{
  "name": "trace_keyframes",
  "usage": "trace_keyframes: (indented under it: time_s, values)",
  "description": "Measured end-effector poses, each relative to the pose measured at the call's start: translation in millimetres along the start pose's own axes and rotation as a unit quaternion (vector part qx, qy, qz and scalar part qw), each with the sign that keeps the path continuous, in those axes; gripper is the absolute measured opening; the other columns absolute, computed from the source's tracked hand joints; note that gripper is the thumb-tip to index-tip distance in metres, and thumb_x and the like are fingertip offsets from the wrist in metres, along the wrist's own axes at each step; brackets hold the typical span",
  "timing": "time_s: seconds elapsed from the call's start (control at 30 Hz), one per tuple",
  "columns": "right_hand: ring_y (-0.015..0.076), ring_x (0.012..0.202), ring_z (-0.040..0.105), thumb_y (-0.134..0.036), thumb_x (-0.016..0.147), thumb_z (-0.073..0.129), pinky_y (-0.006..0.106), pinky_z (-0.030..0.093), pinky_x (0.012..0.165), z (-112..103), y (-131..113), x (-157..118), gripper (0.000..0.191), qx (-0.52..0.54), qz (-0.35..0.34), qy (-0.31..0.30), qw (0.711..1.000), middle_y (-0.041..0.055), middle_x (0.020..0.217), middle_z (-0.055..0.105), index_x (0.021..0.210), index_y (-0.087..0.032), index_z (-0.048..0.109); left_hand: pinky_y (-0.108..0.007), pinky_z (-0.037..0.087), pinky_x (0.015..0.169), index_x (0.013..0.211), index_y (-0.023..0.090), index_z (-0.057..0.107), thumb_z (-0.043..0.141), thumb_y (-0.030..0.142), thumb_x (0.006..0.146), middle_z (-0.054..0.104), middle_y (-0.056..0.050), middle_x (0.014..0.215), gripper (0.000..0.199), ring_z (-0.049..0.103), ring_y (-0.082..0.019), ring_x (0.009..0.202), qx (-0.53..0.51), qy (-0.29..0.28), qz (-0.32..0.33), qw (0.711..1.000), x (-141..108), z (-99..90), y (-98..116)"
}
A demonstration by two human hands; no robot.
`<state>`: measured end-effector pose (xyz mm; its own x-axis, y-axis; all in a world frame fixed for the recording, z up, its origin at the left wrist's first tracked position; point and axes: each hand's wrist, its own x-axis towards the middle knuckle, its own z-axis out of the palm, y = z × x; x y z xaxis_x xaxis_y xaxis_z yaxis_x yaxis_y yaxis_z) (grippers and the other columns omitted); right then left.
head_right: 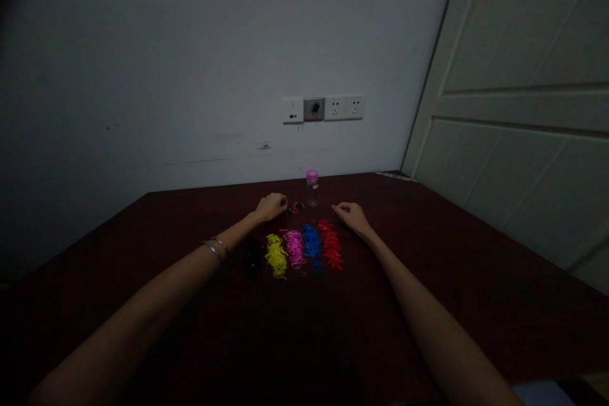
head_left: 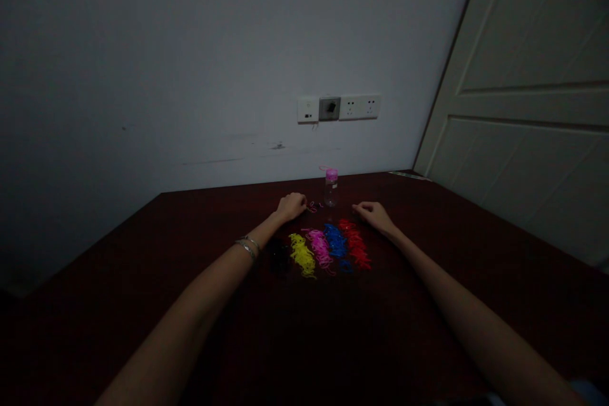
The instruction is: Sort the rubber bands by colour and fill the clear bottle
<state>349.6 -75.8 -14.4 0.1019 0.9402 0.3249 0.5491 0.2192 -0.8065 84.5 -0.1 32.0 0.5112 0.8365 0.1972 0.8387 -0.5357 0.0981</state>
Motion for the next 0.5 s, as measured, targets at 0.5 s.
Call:
trace_keyframes:
  time_s: [0.5]
  values:
    - [0.0104, 0.046, 0.039, -0.059, 0.071, 0.048, 0.023, 0.028, 0.046, 0.1, 4.0, 1.6, 0.047, -0.015, -0.01, -0.008, 1.0, -0.0016, 0.047, 0.047, 0.061, -0.015, 0.059, -0.026, 0.043, 0.074, 0.082, 0.021, 0.068, 0.054, 0.023, 0.07, 0.065, -0.007, 0.09, 0.019, 0.059, -0.02, 0.084, 0.026, -0.051, 0.044, 0.997, 7.4, -34.8, -14.7]
